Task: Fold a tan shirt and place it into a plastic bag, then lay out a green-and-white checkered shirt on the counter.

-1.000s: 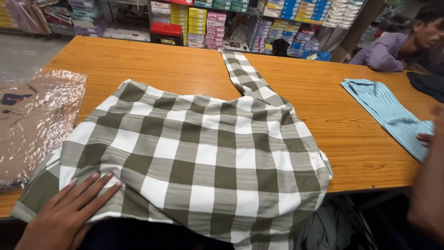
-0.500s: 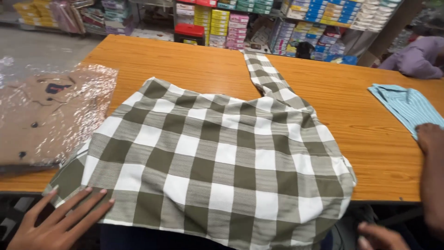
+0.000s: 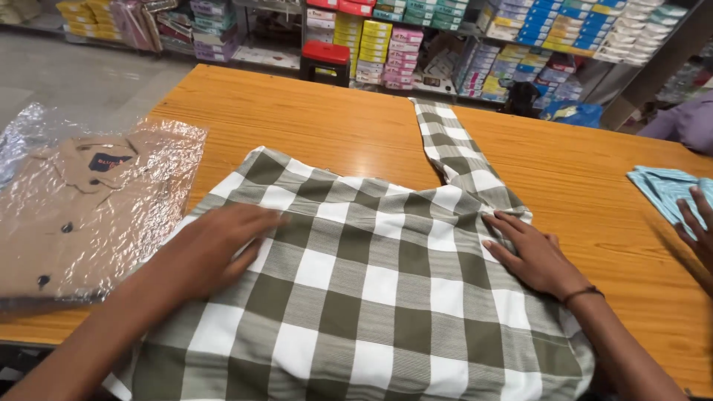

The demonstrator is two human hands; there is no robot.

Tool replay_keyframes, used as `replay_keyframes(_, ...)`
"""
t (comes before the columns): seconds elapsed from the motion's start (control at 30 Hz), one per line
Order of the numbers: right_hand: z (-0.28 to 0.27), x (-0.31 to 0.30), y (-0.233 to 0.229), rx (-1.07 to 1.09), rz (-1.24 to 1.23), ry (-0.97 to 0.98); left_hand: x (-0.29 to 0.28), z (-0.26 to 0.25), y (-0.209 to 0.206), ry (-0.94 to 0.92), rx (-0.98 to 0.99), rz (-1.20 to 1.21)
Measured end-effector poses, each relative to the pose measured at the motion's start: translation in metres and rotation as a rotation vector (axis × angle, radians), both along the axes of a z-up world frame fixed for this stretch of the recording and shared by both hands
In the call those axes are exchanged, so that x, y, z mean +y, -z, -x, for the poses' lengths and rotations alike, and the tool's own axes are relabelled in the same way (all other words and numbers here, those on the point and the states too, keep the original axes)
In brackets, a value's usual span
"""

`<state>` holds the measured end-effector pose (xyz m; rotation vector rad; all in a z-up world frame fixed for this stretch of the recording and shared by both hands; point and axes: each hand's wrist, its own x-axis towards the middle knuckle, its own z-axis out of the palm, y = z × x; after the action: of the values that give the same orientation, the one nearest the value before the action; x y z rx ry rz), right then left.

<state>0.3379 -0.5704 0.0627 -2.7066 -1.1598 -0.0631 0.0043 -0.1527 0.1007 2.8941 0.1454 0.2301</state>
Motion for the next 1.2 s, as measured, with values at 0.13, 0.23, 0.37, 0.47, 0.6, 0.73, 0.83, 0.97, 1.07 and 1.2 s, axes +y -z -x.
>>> replay_keyframes(0.13,-0.046,0.01,0.019,0.006,0.114,0.001,0.06,-0.088,0.044,0.099,-0.134,-0.074)
replay_keyframes(0.23,-0.077,0.01,0.024,0.001,0.11,-0.04,0.089,-0.125,0.067,0.006,-0.047,-0.072)
replay_keyframes(0.37,-0.101,0.021,0.023,0.02,0.073,-0.042,0.099,-0.143,0.079,-0.158,0.015,-0.038)
replay_keyframes(0.47,-0.114,0.028,0.023,0.007,0.078,-0.003,0.1,-0.151,0.079,-0.199,-0.02,-0.026)
replay_keyframes(0.6,-0.109,0.025,0.021,-0.014,0.059,0.001,0.105,-0.151,0.087,-0.196,-0.131,-0.017)
replay_keyframes(0.73,-0.101,0.027,0.018,-0.056,0.001,0.005,0.121,-0.151,0.094,-0.352,-0.347,0.0)
replay_keyframes(0.83,-0.1,0.026,0.016,-0.067,-0.011,0.013,0.118,-0.149,0.083,-0.439,-0.368,0.184)
replay_keyframes(0.97,-0.102,0.023,0.019,-0.058,-0.021,0.007,0.125,-0.147,0.078,-0.297,-0.536,0.79)
replay_keyframes(1.07,-0.1,0.022,0.019,-0.058,-0.028,0.003,0.113,-0.144,0.043,-0.294,-0.424,1.01)
replay_keyframes(1.2,-0.101,0.022,0.017,-0.053,-0.04,0.004,0.134,-0.147,0.044,-0.401,-0.069,0.927)
